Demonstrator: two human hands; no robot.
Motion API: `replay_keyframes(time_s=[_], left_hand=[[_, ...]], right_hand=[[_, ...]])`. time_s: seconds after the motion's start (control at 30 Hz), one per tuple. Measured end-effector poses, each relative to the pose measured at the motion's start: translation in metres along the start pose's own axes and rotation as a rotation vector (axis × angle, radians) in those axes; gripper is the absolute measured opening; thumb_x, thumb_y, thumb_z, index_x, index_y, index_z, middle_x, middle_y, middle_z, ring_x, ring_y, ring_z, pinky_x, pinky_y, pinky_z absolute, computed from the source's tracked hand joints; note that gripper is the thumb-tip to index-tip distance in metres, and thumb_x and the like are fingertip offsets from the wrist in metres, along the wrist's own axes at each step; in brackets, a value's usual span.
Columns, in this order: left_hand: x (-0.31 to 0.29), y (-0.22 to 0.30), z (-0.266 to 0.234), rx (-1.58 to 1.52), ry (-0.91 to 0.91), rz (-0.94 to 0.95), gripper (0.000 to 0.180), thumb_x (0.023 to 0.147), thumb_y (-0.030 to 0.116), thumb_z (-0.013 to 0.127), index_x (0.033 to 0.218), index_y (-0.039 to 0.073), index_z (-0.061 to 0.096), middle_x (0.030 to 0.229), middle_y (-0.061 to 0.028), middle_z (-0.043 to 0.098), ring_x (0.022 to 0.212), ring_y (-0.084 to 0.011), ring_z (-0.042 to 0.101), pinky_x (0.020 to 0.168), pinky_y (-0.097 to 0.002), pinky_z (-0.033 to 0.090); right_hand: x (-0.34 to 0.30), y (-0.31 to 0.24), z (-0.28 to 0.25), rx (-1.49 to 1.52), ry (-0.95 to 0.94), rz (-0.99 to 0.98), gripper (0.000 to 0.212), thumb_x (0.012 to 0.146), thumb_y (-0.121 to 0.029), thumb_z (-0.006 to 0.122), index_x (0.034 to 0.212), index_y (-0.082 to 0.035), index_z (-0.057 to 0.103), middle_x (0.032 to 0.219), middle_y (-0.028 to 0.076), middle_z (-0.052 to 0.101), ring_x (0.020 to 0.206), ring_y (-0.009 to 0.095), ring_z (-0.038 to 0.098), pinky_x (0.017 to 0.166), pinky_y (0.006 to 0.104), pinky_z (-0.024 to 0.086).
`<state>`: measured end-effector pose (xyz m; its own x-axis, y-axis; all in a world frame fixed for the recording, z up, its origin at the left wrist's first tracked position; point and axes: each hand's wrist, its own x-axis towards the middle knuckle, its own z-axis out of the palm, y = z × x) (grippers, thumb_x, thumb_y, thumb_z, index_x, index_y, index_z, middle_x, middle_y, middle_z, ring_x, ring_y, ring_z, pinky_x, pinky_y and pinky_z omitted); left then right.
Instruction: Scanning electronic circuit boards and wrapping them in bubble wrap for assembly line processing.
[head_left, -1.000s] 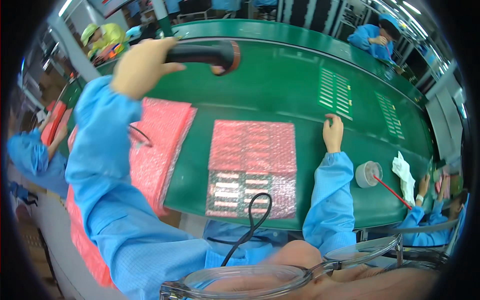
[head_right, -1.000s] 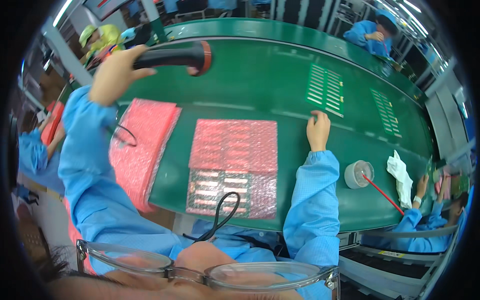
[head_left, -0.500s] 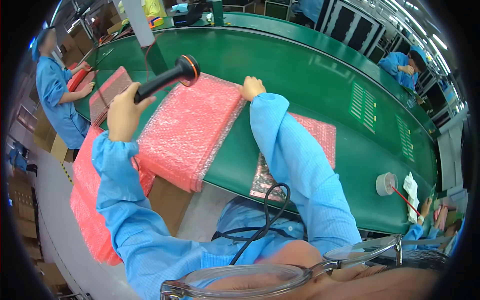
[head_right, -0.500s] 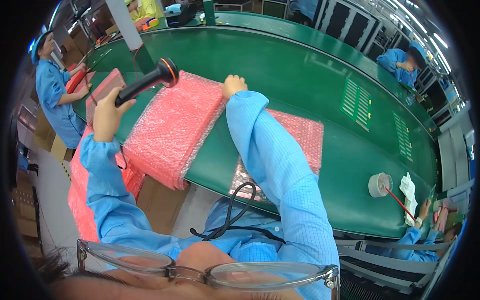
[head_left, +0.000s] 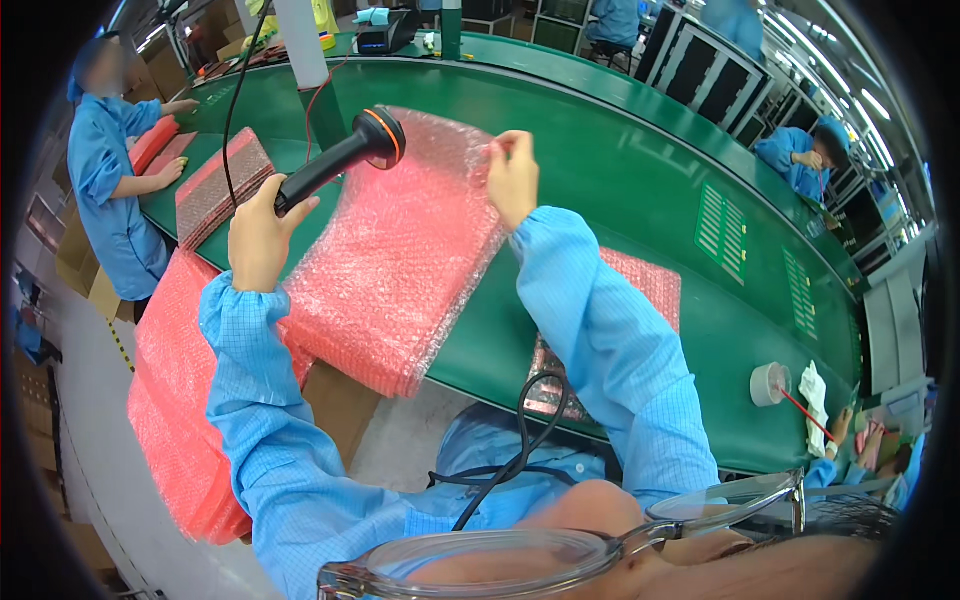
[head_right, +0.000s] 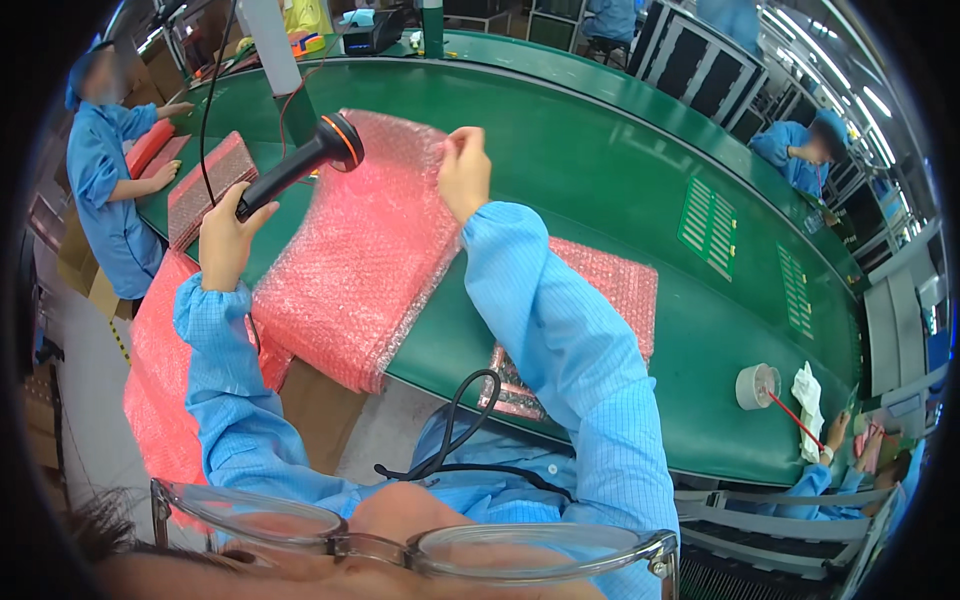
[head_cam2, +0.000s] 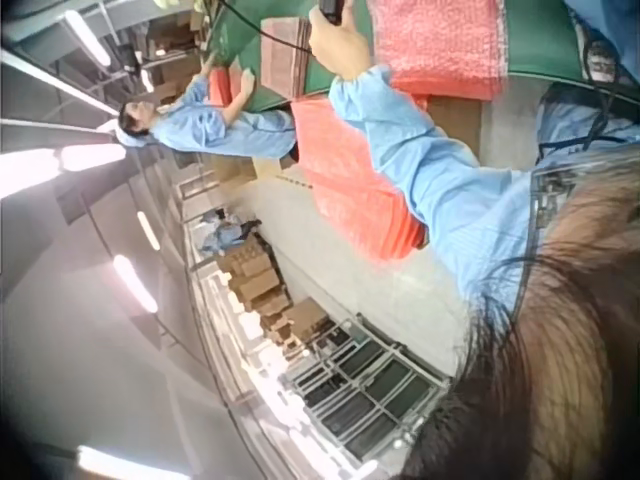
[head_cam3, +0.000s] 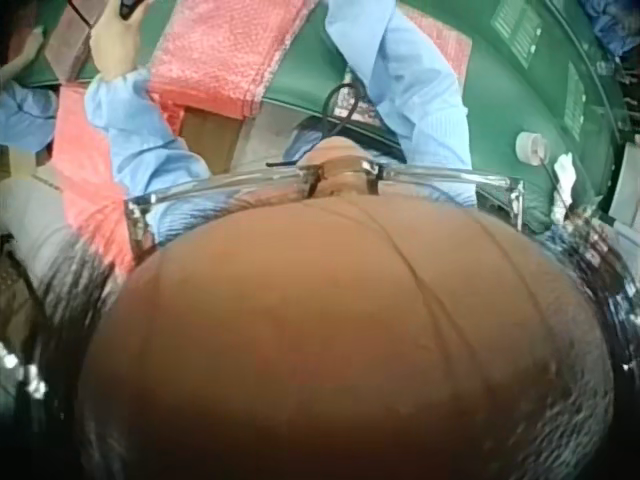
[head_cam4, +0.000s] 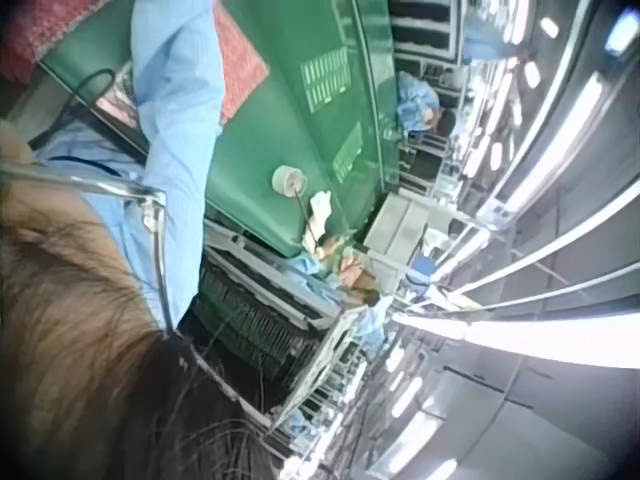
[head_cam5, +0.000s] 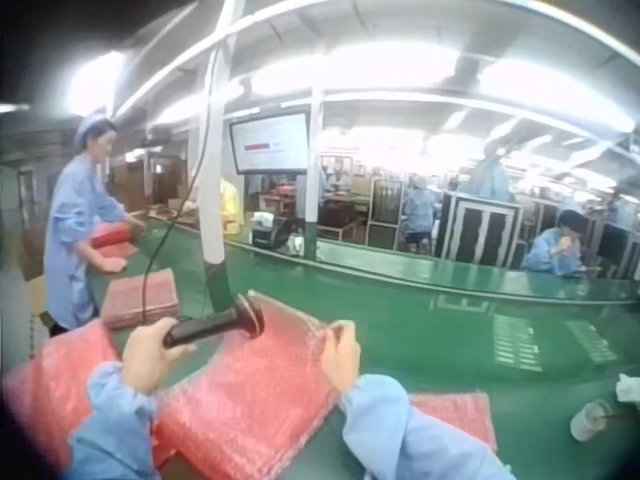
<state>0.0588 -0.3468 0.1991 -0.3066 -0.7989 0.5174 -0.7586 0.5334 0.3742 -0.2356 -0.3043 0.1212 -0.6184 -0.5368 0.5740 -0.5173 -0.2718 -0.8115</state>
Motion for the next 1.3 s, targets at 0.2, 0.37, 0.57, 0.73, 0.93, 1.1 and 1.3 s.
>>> replay_keyframes(time_s=[0.2,0.37,0.57,0.73,0.93,1.1,1.3], left_hand=[[0.005,-0.006,-0.004,-0.049,0.182,-0.011,0.042,0.074,0.035,0.069,0.104,0.007,0.059,0.074,-0.0153,0.062,0.069,-0.0314,0.062,0.058,-0.0386,0.045],[-0.001,-0.005,-0.004,-0.017,0.228,0.007,0.041,0.075,0.036,0.068,0.102,0.007,0.059,0.075,-0.0160,0.063,0.070,-0.0325,0.062,0.059,-0.0405,0.046],[-0.003,0.003,0.006,0.000,0.176,0.032,0.037,0.075,0.036,0.068,0.098,0.009,0.057,0.076,-0.0155,0.063,0.070,-0.0339,0.061,0.058,-0.0423,0.045],[-0.004,0.023,0.013,-0.024,0.096,0.025,0.037,0.075,0.036,0.067,0.097,0.010,0.056,0.079,-0.0145,0.063,0.073,-0.0343,0.061,0.060,-0.0429,0.046],[-0.019,0.005,0.061,-0.063,0.030,0.151,0.035,0.076,0.033,0.066,0.096,0.008,0.053,0.084,-0.0131,0.062,0.076,-0.0339,0.060,0.060,-0.0435,0.047],[-0.031,-0.011,0.085,-0.090,0.010,0.095,0.039,0.073,0.024,0.071,0.104,0.008,0.055,0.084,-0.0162,0.061,0.074,-0.0329,0.061,0.063,-0.0398,0.047],[0.012,0.028,0.064,-0.198,-0.086,0.109,0.033,0.075,0.026,0.070,0.099,0.007,0.058,0.076,-0.0162,0.060,0.067,-0.0306,0.059,0.059,-0.0376,0.044]], right_hand=[[0.038,-0.012,-0.028,0.520,0.360,0.107,0.016,0.089,-0.009,0.051,0.101,-0.007,0.041,0.078,0.007,0.054,0.052,0.010,0.050,0.038,0.0220,0.041],[0.047,-0.021,-0.101,0.334,0.467,0.288,0.024,0.084,-0.011,0.060,0.101,-0.003,0.046,0.084,0.009,0.057,0.068,0.015,0.056,0.054,0.0267,0.046],[0.017,0.071,-0.176,0.045,0.378,0.316,0.018,0.083,-0.009,0.061,0.095,-0.004,0.049,0.076,0.006,0.055,0.063,0.012,0.053,0.049,0.0261,0.044],[-0.013,0.098,-0.243,-0.511,0.103,0.135,0.026,0.081,-0.019,0.064,0.094,0.000,0.054,0.081,0.012,0.057,0.074,0.022,0.056,0.064,0.0336,0.047],[-0.006,0.133,-0.364,-1.314,0.245,0.024,0.036,0.077,-0.027,0.064,0.098,0.001,0.055,0.099,0.022,0.055,0.095,0.038,0.052,0.080,0.0454,0.042],[-0.009,0.163,-0.434,-1.453,0.417,0.508,0.050,0.076,-0.041,0.064,0.100,0.000,0.052,0.106,0.022,0.054,0.101,0.039,0.052,0.084,0.0452,0.043],[0.010,0.178,-0.382,-1.078,0.344,0.616,0.067,0.069,-0.053,0.066,0.107,0.001,0.055,0.105,0.022,0.059,0.098,0.039,0.056,0.083,0.0453,0.046]])
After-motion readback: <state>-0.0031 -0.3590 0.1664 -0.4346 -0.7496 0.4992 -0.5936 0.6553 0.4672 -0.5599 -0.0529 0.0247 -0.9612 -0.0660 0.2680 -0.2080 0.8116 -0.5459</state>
